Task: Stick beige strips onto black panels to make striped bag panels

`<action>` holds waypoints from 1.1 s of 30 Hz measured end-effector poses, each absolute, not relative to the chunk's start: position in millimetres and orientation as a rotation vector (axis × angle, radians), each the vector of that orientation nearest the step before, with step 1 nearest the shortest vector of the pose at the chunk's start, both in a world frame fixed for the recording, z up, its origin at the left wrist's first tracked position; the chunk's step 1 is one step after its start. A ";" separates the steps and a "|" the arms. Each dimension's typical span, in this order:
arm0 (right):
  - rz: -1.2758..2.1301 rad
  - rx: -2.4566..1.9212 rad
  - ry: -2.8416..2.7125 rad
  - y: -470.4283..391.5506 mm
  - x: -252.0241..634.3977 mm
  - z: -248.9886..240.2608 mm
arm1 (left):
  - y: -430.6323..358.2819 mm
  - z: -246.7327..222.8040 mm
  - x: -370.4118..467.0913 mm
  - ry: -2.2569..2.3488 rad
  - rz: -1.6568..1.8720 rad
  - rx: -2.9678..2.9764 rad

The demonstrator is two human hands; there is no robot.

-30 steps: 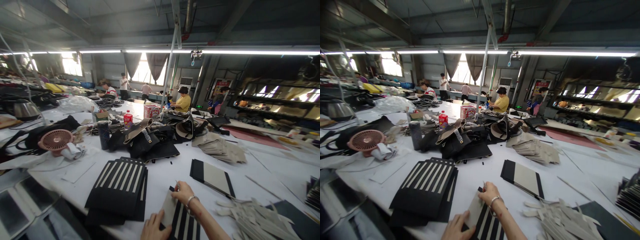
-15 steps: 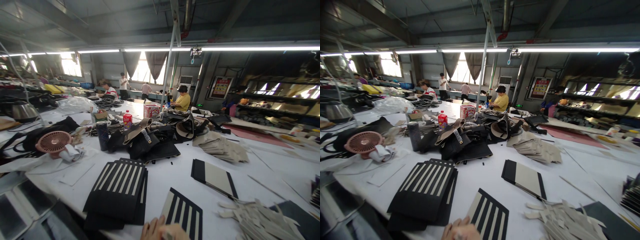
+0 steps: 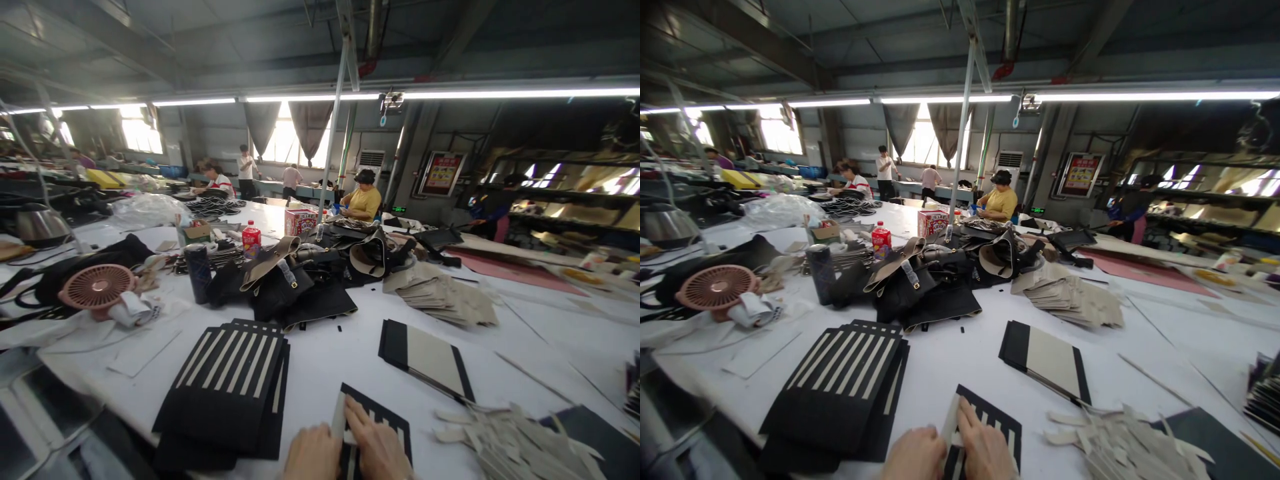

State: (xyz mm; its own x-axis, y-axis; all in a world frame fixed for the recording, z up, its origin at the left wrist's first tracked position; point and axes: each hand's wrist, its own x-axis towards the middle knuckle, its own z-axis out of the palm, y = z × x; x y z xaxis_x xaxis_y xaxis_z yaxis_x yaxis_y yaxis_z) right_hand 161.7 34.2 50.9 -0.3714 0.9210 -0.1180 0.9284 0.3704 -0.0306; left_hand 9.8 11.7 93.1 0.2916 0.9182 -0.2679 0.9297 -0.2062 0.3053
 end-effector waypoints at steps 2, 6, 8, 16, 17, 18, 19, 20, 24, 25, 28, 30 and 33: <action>-0.136 1.729 2.530 32.3 160.2 49.0 | 40.1 111.9 13.1 1.673 -0.040 2.206; -0.091 1.783 2.455 33.1 156.9 50.1 | 89.0 120.6 32.0 1.657 -0.192 2.249; -0.078 1.801 2.412 33.4 155.1 48.9 | 104.1 118.1 40.3 1.593 -0.333 2.263; -0.119 1.783 2.403 34.6 152.1 49.0 | 134.4 110.9 57.4 1.382 -0.608 2.370; -0.103 1.790 2.394 34.6 151.5 48.7 | 136.2 110.1 58.5 1.363 -0.600 2.389; -0.082 1.805 2.380 34.5 150.7 48.2 | 137.1 109.2 58.9 1.349 -0.578 2.407; -0.065 1.820 2.367 34.3 149.9 47.5 | 136.9 108.2 58.5 1.335 -0.544 2.425; -0.059 1.824 2.368 34.0 149.2 46.7 | 135.8 107.0 57.4 1.320 -0.503 2.445; -0.052 1.844 2.369 32.6 146.6 44.1 | 125.8 102.3 48.2 1.235 -0.352 2.537; -0.045 1.852 2.361 32.3 146.1 43.9 | 123.5 101.6 45.5 1.221 -0.324 2.553; -0.031 1.855 2.344 31.8 144.7 44.1 | 121.5 102.4 38.3 1.207 -0.277 2.556; -0.032 1.848 2.349 32.0 144.0 44.4 | 124.4 105.1 36.0 1.204 -0.272 2.536; -0.035 1.847 2.346 32.4 143.3 44.2 | 130.3 109.8 38.6 1.207 -0.293 2.504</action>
State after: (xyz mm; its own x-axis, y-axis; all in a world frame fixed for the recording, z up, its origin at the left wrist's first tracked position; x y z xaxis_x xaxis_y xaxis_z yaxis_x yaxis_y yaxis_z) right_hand 143.3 32.4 44.2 -0.2270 0.9643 -0.1361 0.9680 0.2388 0.0775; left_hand 38.6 130.3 109.8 0.6168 0.7152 -0.3287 0.7863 -0.5787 0.2163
